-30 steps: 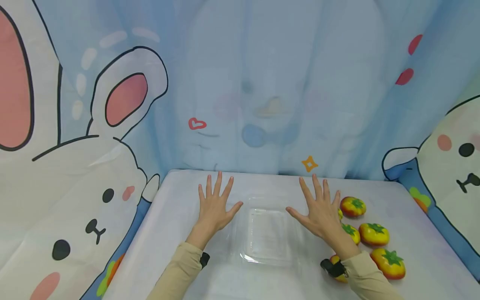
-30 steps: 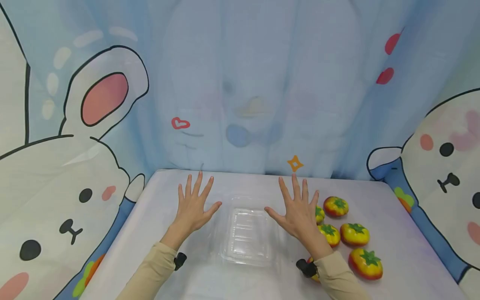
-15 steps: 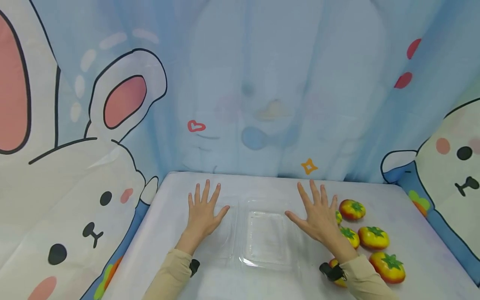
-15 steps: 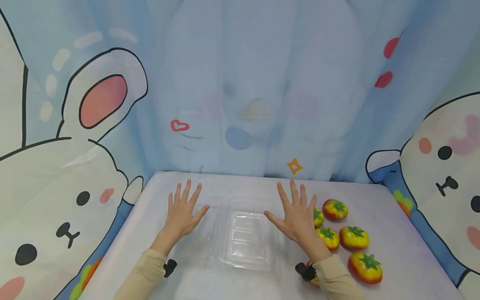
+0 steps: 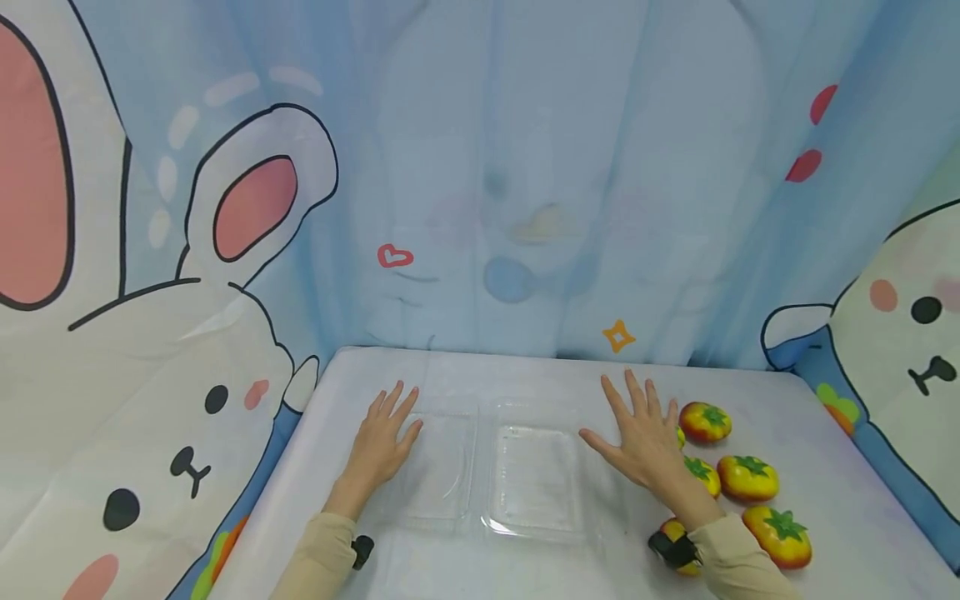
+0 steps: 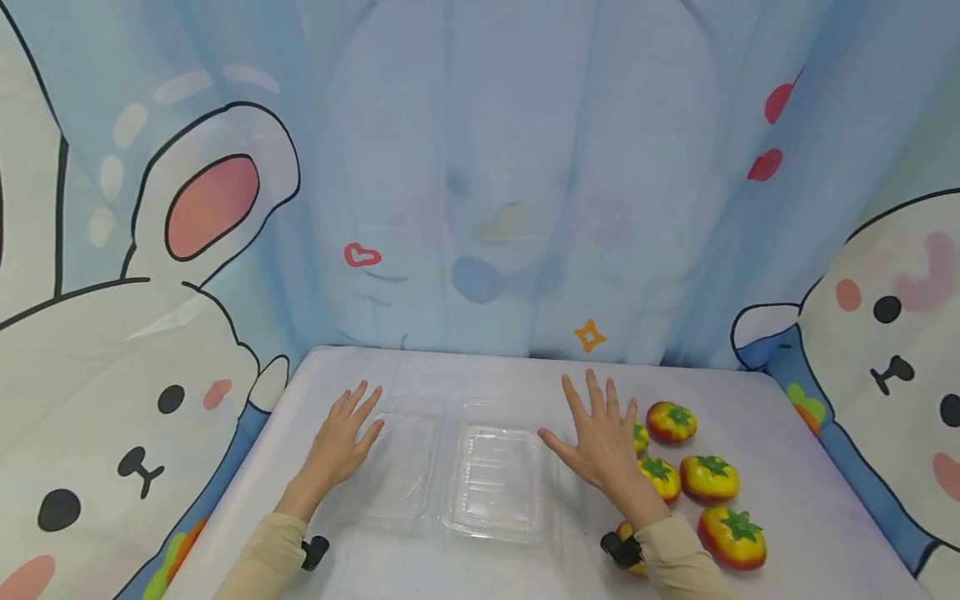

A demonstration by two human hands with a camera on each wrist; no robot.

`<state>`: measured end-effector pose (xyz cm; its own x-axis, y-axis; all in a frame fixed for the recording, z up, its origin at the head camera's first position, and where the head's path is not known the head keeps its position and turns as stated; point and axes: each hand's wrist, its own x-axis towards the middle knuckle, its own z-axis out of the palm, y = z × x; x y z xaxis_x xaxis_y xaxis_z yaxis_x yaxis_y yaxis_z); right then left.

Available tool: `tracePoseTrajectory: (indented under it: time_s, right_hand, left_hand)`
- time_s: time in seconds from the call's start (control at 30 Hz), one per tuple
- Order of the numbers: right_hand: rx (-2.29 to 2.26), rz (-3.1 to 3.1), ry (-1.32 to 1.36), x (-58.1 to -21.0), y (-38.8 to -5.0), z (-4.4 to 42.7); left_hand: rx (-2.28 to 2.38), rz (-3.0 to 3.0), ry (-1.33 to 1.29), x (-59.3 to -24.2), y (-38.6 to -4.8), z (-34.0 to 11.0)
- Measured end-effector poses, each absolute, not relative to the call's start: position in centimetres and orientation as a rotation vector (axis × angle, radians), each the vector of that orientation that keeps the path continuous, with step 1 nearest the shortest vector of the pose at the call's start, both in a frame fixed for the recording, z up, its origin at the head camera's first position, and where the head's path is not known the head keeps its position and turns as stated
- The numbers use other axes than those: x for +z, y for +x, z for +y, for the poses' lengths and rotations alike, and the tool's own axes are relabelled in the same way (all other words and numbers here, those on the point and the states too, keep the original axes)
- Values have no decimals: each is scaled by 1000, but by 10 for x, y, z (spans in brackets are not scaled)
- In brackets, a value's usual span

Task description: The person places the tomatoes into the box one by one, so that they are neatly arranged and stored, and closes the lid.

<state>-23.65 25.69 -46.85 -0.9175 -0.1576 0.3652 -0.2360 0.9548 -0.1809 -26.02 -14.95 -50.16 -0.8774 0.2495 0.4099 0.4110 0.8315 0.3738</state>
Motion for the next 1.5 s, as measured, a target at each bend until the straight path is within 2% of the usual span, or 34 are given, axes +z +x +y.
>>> tracePoseTrajectory:
  time_s: [0.47, 1.03, 1.23, 1.5]
  right_hand:
    - [368, -2850, 232, -472, -229, 274]
    - [413, -3019, 189, -459, -249, 324]
    - [437, -3075, 157, -455, -264, 355]
    - [656, -3144, -66, -456, -298, 408]
  left_hand:
    - [-772, -2666, -447, -532, -250, -167]
    - [-920, -2755, -334, -555, -249, -172]
    - [-919, -2762, -321, -556, -251, -172]
    - [-971, -2729, -365, -557, -254, -174]
